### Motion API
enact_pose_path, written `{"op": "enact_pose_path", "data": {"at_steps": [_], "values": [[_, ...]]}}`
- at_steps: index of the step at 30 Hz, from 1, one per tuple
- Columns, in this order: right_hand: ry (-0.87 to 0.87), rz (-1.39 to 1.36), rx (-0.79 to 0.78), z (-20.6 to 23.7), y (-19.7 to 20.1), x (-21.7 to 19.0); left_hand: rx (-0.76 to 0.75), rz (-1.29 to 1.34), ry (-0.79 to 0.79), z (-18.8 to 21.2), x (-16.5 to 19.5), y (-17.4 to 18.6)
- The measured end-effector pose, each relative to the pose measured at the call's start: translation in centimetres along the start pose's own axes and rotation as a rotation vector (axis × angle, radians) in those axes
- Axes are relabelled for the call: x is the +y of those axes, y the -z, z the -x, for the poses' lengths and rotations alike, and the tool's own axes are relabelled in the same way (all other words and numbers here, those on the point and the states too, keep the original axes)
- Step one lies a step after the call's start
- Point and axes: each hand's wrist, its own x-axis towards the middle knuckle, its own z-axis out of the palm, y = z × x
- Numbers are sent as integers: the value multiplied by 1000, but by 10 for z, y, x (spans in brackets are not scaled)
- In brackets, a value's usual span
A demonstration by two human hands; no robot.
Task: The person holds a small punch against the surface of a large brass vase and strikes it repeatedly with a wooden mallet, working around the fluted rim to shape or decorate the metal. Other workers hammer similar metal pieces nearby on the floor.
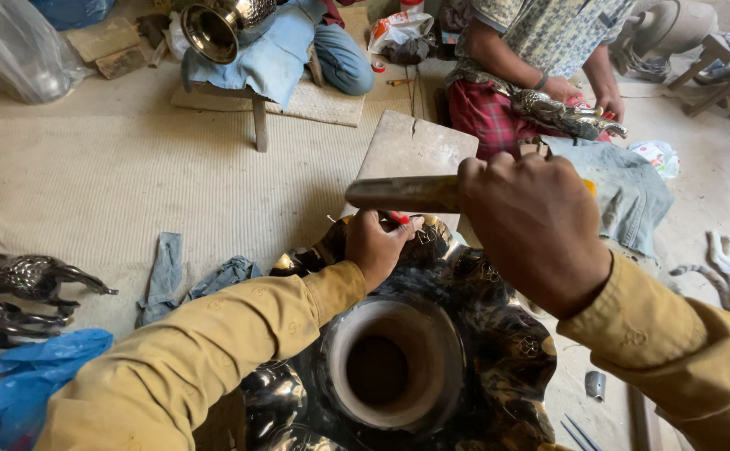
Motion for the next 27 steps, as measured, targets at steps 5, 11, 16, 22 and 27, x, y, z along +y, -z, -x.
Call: {"op": "enact_pose_path", "data": {"at_steps": [5,11,16,22,27], "values": [[-87,-189,115,15,-15,15,-42,-221,-202,-14,4,-6],[-131,-172,99,25,-41,31,-77,-133,-105,-16,7,-11],[-160,-292,198,25,-48,35,-70,-126,-70,-14,11,-12],[-188,-257,49,25,-49,40,-149,-263,-112,-22,14,-11],[-299,-274,-170,30,-65,48,-313,-263,-100,-37,24,-10]]}}
